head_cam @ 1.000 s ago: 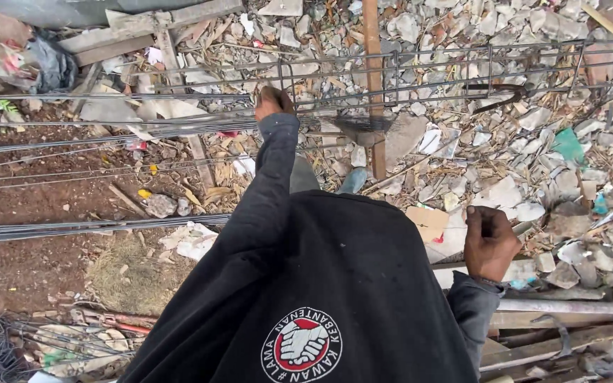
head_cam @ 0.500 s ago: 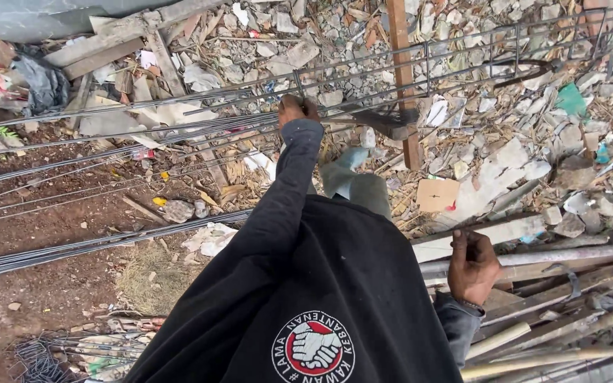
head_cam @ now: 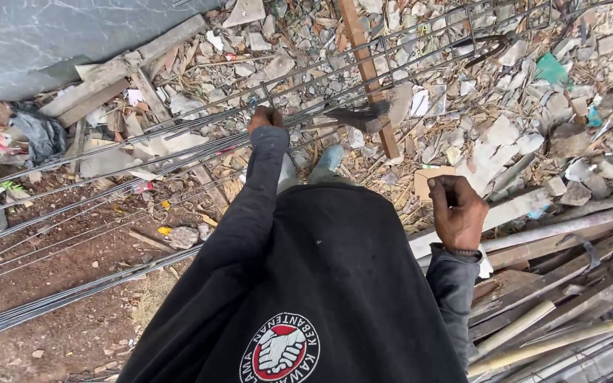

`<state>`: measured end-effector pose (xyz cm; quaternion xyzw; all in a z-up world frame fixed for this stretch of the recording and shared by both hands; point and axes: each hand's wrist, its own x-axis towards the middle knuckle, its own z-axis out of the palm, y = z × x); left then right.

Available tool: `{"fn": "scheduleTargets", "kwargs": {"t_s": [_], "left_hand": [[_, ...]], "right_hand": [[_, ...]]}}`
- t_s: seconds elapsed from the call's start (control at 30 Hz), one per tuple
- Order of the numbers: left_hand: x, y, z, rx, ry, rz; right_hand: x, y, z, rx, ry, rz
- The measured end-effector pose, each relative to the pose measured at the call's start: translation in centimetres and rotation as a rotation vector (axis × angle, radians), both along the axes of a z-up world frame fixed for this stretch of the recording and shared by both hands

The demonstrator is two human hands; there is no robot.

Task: The person constructs a rebar cage by wrapping binding wire around the intersecting steel bars and twisting and tightening the wire with pliers.

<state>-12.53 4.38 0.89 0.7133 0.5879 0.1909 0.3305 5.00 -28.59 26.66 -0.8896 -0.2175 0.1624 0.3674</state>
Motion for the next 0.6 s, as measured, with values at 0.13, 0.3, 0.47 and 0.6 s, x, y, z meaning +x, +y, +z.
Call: {"fn": "scheduleTargets", "kwargs": {"t_s": [0.13, 0.3, 0.47, 0.6], "left_hand": [[0.3, 0.6, -2.6, -0.062, -0.01, 0.031], [0.0, 0.6, -5.9, 0.009, -0.077, 0.0], [1.3, 0.8, -5.3, 0.012, -0.108, 0.065], [1.1, -0.1, 1.4, 0.038, -0.287, 0.122]], "right_hand": [[0.5, 0.1, 1.3, 0.04, -0.002, -0.022], [0.4, -0.7, 1.6, 0.185, 0.013, -0.079], [-0.1, -1.2, 1.1, 0.284, 0.062, -0.083], [-0.5, -2.7, 2.9, 0.442, 0.056, -0.117]]}}
